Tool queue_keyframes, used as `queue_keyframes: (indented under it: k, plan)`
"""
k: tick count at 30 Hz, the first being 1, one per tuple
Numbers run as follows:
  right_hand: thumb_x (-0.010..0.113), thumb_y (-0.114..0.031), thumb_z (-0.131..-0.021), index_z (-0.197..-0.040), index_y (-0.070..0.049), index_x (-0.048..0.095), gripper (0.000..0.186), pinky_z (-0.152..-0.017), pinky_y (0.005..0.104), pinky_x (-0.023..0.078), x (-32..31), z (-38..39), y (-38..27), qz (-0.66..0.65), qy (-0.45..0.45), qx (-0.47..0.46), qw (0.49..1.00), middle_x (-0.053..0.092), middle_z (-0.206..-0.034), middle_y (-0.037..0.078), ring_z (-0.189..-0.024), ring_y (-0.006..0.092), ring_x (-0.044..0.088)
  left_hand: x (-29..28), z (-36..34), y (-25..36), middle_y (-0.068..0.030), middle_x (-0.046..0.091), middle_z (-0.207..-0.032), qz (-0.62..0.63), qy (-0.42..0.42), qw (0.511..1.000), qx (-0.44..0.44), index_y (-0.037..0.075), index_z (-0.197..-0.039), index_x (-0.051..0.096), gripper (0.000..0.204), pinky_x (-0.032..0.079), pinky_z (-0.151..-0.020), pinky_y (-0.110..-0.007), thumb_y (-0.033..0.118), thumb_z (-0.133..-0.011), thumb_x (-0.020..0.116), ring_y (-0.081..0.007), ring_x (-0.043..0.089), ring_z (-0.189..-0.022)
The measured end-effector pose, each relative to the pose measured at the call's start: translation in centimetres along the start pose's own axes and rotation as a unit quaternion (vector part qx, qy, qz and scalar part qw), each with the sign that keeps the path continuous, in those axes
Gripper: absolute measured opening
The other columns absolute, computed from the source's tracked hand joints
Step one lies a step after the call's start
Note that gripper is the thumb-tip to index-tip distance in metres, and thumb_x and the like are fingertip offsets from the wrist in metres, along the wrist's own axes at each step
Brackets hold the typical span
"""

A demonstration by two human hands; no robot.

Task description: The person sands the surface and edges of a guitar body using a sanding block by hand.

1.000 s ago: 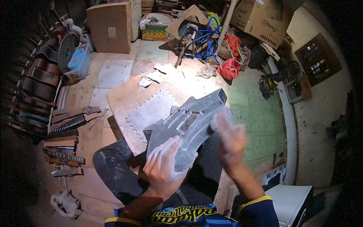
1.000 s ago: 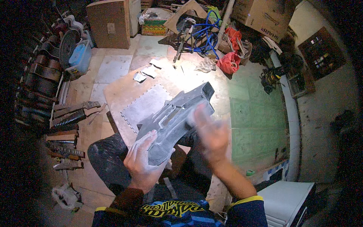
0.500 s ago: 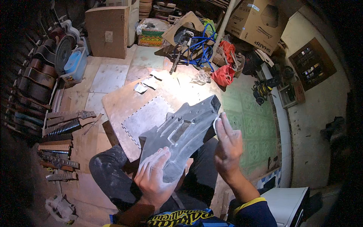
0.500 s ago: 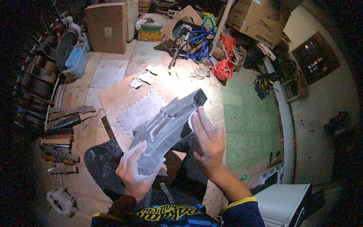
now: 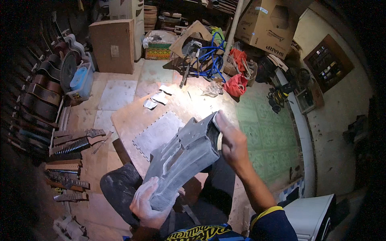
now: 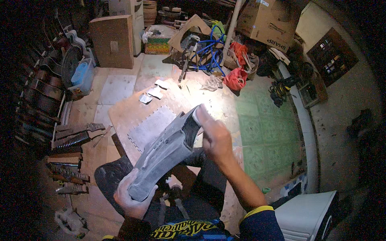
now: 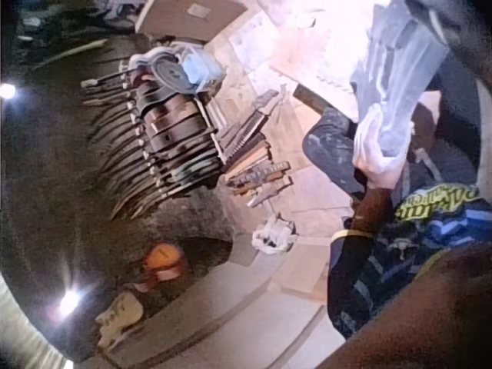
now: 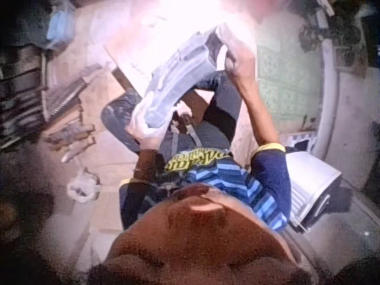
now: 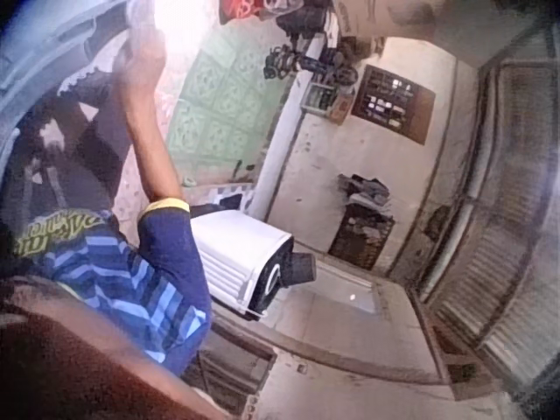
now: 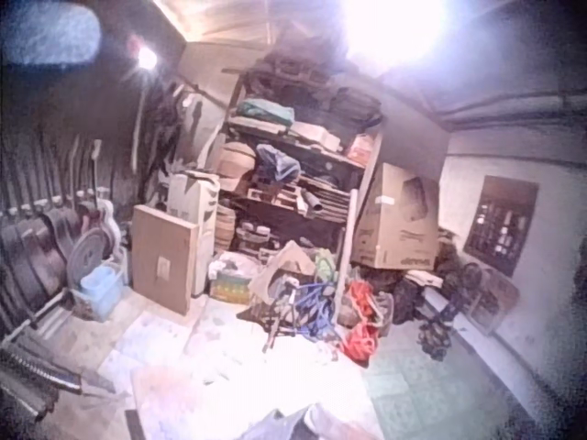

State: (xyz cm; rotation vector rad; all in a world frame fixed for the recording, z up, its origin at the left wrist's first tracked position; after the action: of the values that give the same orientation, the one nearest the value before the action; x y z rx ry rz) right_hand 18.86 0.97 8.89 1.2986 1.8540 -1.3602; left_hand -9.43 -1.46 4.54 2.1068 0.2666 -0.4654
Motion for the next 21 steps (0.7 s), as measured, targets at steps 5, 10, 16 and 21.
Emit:
queue_keyframes:
  k: [5, 10, 16, 21]
  plan:
    - [0.048, 0.015, -0.068, -0.133, -0.001, 0.058, 0.067, -0.105, 0.0351, 0.042, 0.9, 1.0, -1.9, -0.175, -0.053, -0.092, 0.979, 0.053, -0.141, 0.02, -0.127, 0.0321, 0.055, -1.8, 0.8, -0.6, -0.0228, 0.067, -0.112, 0.011, 0.018, 1.0, -0.007, 0.002, -0.117, 0.055, 0.073, 0.053, -0.092, -0.043, 0.009, -0.055, 0.093, -0.0349, 0.067, -0.104]
    - [0.047, 0.015, -0.069, -0.134, 0.001, 0.055, 0.066, -0.109, 0.0354, 0.04, 1.0, 1.4, -5.9, -0.212, -0.047, -0.1, 0.971, 0.052, -0.141, 0.023, -0.13, 0.0325, 0.054, -2.2, 0.2, -0.9, -0.0241, 0.065, -0.114, 0.011, -0.009, 1.0, -0.023, 0.002, -0.117, 0.054, 0.069, 0.053, -0.092, -0.042, 0.005, -0.058, 0.091, -0.035, 0.067, -0.105]
    - [0.04, 0.017, -0.068, -0.139, 0.002, 0.05, 0.074, -0.116, 0.0386, 0.03, 2.6, 0.2, -3.7, -0.135, -0.035, -0.046, 0.989, 0.048, -0.145, 0.022, -0.139, 0.0322, 0.043, -2.2, -0.2, -0.9, -0.0247, 0.064, -0.116, -0.004, -0.017, 0.999, -0.036, 0.004, -0.117, 0.052, 0.065, 0.049, -0.096, -0.044, 0.002, -0.062, 0.087, -0.0346, 0.064, -0.107]
    - [0.042, 0.017, -0.073, -0.139, 0.002, 0.05, 0.068, -0.116, 0.0384, 0.032, 2.8, 1.6, -5.2, -0.307, -0.052, -0.122, 0.942, 0.045, -0.148, 0.022, -0.138, 0.0304, 0.044, -2.8, -0.6, -0.6, -0.0253, 0.065, -0.113, -0.031, -0.001, 0.999, -0.02, 0.005, -0.112, 0.055, 0.059, 0.052, -0.09, -0.043, 0.007, -0.064, 0.089, -0.0368, 0.067, -0.102]
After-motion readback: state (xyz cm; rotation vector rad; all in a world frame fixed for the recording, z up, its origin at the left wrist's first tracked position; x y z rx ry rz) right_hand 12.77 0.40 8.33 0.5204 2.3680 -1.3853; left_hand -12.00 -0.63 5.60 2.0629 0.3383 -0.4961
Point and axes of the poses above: each hand's wrist, its own z-axis away from the middle knuckle, its own x-axis out of the palm, y = z × x, the point moved 8 cm from there along -z, towards the middle knuckle
